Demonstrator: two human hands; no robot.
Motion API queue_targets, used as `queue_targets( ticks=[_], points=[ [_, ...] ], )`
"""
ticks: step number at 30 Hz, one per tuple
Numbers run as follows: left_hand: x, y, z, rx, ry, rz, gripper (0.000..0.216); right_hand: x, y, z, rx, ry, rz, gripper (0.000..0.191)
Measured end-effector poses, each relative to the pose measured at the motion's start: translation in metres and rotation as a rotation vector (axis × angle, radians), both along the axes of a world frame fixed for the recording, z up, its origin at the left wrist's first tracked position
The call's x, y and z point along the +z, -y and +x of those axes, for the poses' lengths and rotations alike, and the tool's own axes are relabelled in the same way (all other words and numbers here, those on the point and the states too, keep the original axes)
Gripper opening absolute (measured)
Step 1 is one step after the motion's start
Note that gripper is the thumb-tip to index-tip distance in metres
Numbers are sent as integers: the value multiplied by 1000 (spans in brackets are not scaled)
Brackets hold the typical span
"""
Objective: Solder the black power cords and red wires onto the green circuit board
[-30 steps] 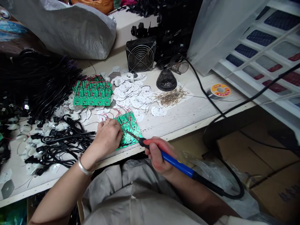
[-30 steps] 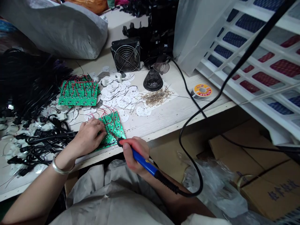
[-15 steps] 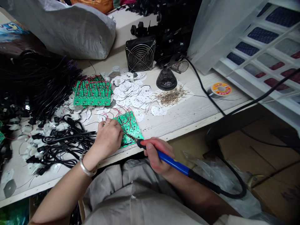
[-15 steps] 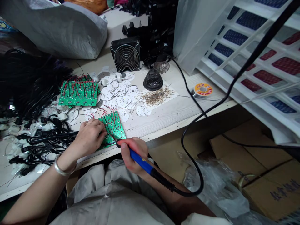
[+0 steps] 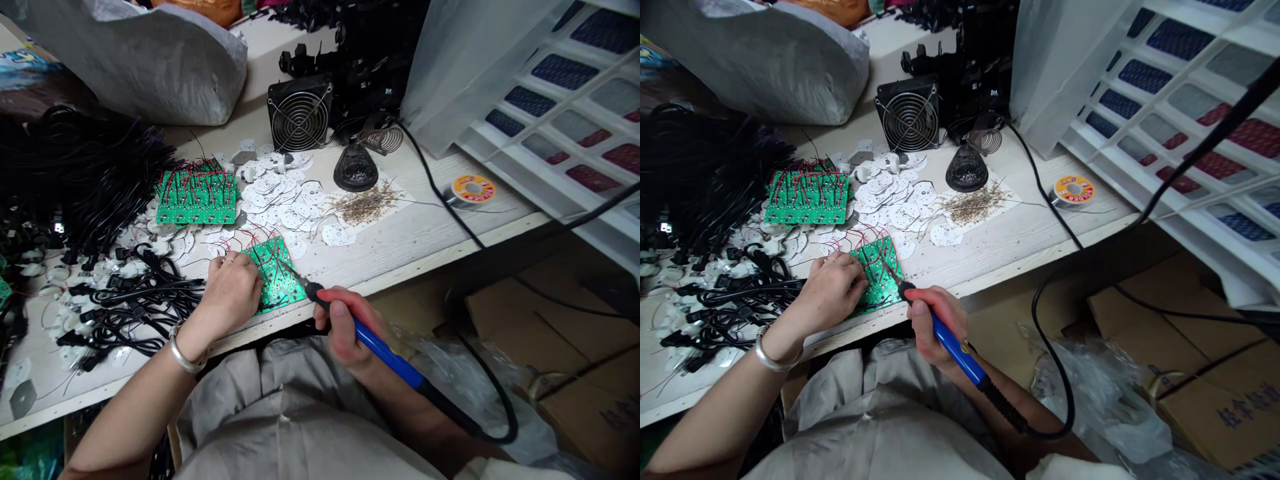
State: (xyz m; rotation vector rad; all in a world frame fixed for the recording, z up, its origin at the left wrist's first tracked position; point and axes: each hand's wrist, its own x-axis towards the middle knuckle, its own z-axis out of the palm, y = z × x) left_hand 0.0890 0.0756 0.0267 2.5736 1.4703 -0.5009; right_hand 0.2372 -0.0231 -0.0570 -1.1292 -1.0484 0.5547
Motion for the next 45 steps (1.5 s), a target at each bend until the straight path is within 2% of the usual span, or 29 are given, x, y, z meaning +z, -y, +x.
queue_targets(
  ticks=[6, 20, 30, 33, 36, 38, 40, 42, 45],
  points=[
    [1, -1, 1, 6, -13, -12, 28, -8, -15, 2, -87, -27, 97, 16],
    [0, -1, 0, -1, 26, 8, 26, -13, -17, 2, -91, 26, 56, 15],
    [-3, 1, -1, 13, 52, 20, 25, -22, -17, 3, -83, 93, 123, 20],
    [0, -2, -7, 28, 145, -30, 23, -24, -17, 4, -84, 114, 143, 22],
    [12, -22, -32, 129, 385, -64, 23, -27, -16, 5, -87, 141, 150, 23],
    [24, -48, -58, 294, 463, 91, 28, -30, -15, 7, -88, 148, 154, 23],
    [35, -76, -87, 461, 368, 306, 32, -32, -13, 7, -83, 151, 155, 23],
    [41, -103, -114, 576, 177, 450, 35, -34, -13, 7, -106, 153, 158, 23],
    [38, -133, -143, 635, -7, 598, 39, -36, -16, 4, -132, 106, 146, 22]
  ],
)
